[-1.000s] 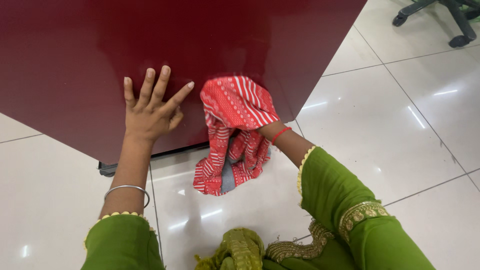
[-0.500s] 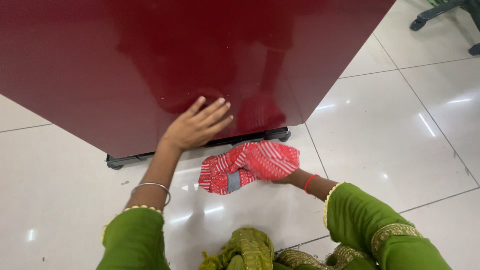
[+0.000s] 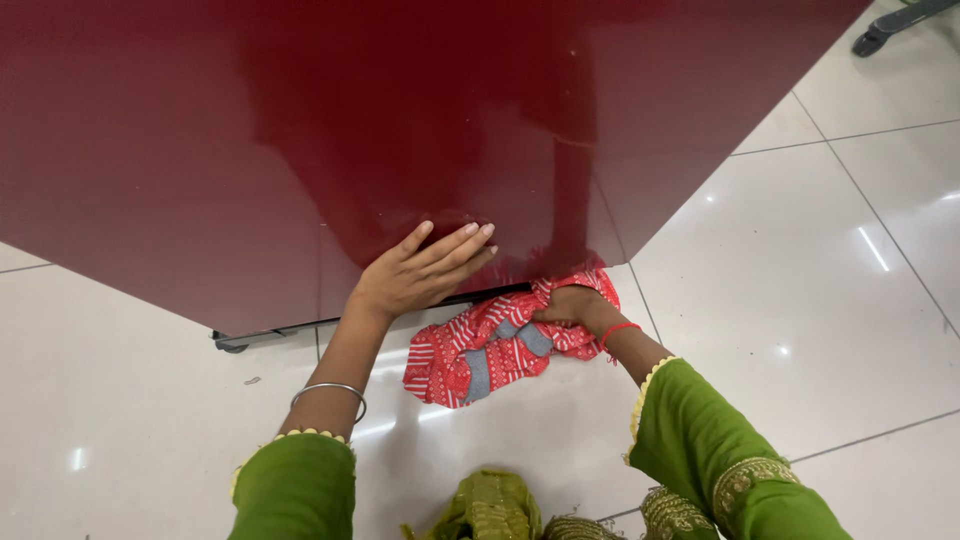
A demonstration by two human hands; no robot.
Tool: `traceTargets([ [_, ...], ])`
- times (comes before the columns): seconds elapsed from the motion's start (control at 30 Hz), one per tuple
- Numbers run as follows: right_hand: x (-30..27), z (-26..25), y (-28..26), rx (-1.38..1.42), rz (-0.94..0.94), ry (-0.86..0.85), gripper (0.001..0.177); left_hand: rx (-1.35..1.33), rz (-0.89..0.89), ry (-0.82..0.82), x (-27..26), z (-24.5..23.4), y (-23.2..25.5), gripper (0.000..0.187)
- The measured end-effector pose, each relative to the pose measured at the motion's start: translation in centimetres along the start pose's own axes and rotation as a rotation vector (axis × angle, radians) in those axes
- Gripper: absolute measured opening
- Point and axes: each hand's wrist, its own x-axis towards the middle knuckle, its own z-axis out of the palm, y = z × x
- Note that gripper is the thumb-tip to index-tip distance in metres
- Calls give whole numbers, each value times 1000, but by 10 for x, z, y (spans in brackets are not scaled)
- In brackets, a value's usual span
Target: The person wipes the top, door, and side of a red refrigerator using a red and white patterned cloth. They open the door to wipe the interior edge and seal, then close it and continue wiping the exterior surfaces.
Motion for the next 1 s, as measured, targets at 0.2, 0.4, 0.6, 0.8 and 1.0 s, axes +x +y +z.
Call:
traceTargets([
  [0.2, -5, 23, 8, -107, -57, 115, 68, 29, 4, -1, -2, 0, 0, 60],
  [0.4, -89, 44, -4, -378, -576, 681, 40, -180, 6, -100, 3, -10, -4, 58],
  [0.6, -152, 13, -32, 38, -670, 1376, 34, -438, 32, -154, 22, -59, -37, 47],
  [0.8, -143, -124, -31, -78, -659, 1492, 43, -343, -291, 48, 47, -125, -87, 56],
  [1.0, -223, -281, -85, 484, -227, 1177, 96, -195, -581, 295, 51, -175, -137, 48],
])
